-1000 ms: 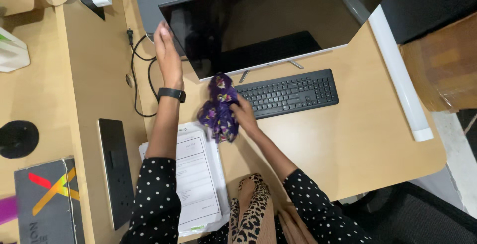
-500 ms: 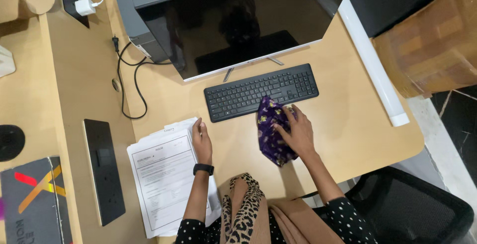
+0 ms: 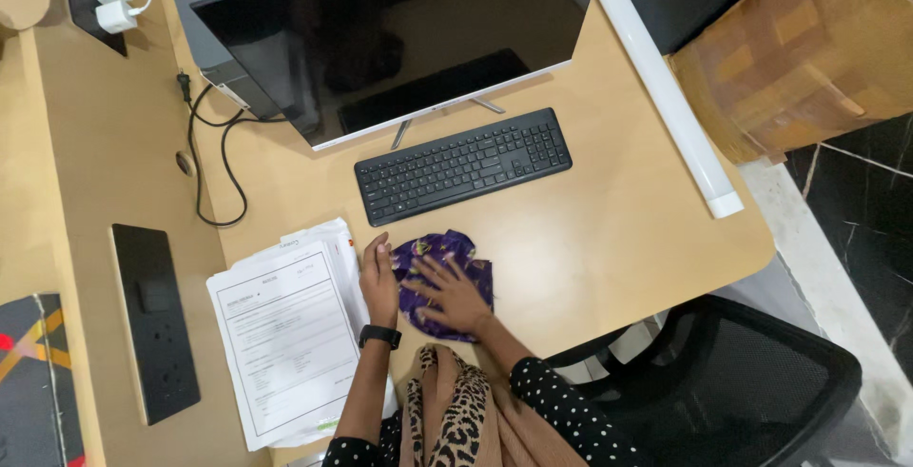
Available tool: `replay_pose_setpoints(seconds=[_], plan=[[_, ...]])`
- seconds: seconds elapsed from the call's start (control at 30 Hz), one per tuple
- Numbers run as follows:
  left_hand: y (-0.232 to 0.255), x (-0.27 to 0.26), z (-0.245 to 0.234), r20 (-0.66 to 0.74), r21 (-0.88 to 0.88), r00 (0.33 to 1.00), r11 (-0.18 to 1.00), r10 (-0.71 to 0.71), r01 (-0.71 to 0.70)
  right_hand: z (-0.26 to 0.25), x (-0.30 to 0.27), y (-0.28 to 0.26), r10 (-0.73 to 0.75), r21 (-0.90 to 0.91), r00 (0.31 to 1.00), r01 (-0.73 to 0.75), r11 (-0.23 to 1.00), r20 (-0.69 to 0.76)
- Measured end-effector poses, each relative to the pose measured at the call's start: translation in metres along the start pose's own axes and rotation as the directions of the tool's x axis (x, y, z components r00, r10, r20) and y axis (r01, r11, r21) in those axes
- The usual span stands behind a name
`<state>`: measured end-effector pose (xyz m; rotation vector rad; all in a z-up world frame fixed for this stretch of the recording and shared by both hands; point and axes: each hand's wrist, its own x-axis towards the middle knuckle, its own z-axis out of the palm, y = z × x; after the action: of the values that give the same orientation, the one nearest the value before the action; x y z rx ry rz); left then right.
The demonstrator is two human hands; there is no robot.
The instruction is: The person wipes a keyboard, a monitor screen, and an office chair using a cloth.
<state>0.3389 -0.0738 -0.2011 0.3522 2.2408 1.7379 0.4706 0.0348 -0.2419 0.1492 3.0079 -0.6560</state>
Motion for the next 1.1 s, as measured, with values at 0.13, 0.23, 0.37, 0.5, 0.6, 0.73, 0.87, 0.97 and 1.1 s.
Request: replay_pose_setpoints(seconds=[0.13, 0.23, 0.37, 0.5, 0.6, 0.73, 0.87, 0.97, 1.1], plan=[[-0.003, -0.013, 0.005, 0.051, -0.040, 0.998, 0.998, -0.049, 0.051, -0.013, -0.037, 0.095, 0.380, -0.082, 0.912, -0.395, 0.915, -0.153], [-0.005, -0.027, 0.002, 0.056, -0.022, 0.995, 0.996, -0.088, 0.089, -0.029, -0.105, 0.175, 0.594, -0.017, 0.688, -0.659, 0.752, -0.417], [-0.004, -0.039, -0.003, 0.050, -0.010, 0.993, 0.994, -0.107, 0.108, -0.042, -0.179, 0.233, 0.772, 0.154, 0.412, -0.829, 0.538, -0.485], [0.006, -0.041, -0.014, 0.074, 0.111, 0.994, 0.991, -0.077, 0.068, -0.027, -0.154, 0.239, 0.838, 0.295, 0.163, -0.887, 0.355, -0.521], [0.013, -0.042, -0.023, 0.104, 0.153, 0.992, 0.984, 0.078, -0.093, -0.005, -0.100, 0.203, 0.765, 0.217, 0.269, -0.857, 0.467, -0.585], [0.016, -0.045, -0.041, 0.137, 0.265, 0.980, 0.948, 0.143, -0.175, 0.022, 0.005, 0.107, 0.691, 0.030, 0.556, -0.769, 0.639, -0.462], [0.023, -0.044, -0.063, 0.199, 0.560, 0.957, 0.777, 0.211, -0.288, 0.033, 0.058, -0.018, 0.473, 0.071, 0.833, -0.473, 0.878, -0.287], [0.013, -0.042, -0.073, 0.228, 0.854, 0.974, 0.478, 0.008, -0.204, 0.042, 0.040, -0.086, 0.320, 0.053, 0.920, -0.317, 0.947, -0.227], [-0.052, -0.035, -0.076, 0.195, 0.953, 0.965, 0.265, -0.173, -0.145, 0.042, -0.007, -0.099, 0.227, 0.055, 0.948, -0.220, 0.974, -0.223]])
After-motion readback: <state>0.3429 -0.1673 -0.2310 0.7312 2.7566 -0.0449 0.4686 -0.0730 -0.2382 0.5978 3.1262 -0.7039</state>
